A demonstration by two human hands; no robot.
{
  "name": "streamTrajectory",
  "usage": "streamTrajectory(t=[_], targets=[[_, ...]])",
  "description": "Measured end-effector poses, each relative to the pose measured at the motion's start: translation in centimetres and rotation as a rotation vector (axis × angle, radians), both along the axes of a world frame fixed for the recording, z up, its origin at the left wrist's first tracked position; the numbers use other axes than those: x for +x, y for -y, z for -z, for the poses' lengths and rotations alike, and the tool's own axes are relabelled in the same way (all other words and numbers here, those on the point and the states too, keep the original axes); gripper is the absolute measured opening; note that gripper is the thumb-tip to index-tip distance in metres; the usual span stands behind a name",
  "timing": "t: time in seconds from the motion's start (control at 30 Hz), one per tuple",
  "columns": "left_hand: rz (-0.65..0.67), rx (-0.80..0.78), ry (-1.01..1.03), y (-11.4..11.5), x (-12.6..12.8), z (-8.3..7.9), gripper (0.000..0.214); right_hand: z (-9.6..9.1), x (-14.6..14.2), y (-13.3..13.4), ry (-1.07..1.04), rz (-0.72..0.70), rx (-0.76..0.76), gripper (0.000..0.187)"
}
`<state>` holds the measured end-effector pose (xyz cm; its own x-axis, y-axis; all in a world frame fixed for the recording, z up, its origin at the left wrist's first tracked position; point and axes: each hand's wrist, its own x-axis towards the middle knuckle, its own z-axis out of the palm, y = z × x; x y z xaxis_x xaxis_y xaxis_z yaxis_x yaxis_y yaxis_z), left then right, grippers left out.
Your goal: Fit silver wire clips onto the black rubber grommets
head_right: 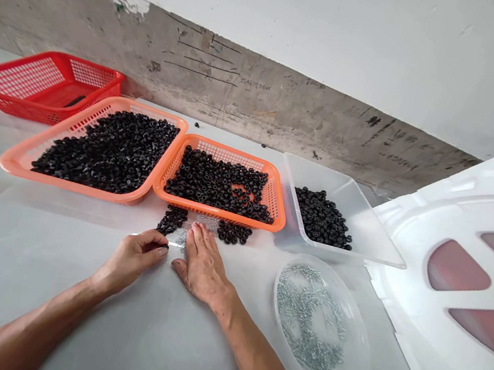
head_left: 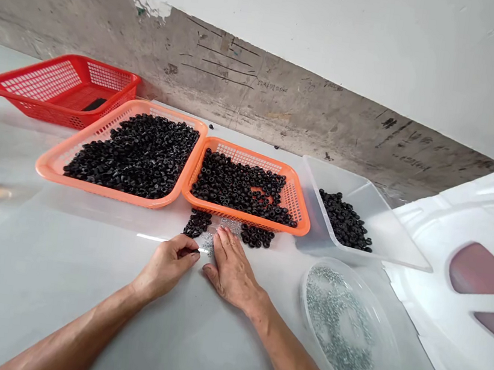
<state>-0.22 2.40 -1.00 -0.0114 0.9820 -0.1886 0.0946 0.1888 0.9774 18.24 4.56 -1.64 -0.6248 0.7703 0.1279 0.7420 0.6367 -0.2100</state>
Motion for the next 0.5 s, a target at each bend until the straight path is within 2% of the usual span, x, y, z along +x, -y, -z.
streamTrajectory(t=[0.33, 0.5], targets=[[-0.076, 0.000, 0.034, -0.1, -0.2, -0.8, 0.019, -1.3, -0.8, 0.6, -0.004, -0.131, -0.023, 0.057], [-0.069, -0.023, 0.049, -0.1, 0.1, -0.7, 0.023, -2.3, 1.0, 0.5, -0.043, -0.116, -0.005, 0.053]])
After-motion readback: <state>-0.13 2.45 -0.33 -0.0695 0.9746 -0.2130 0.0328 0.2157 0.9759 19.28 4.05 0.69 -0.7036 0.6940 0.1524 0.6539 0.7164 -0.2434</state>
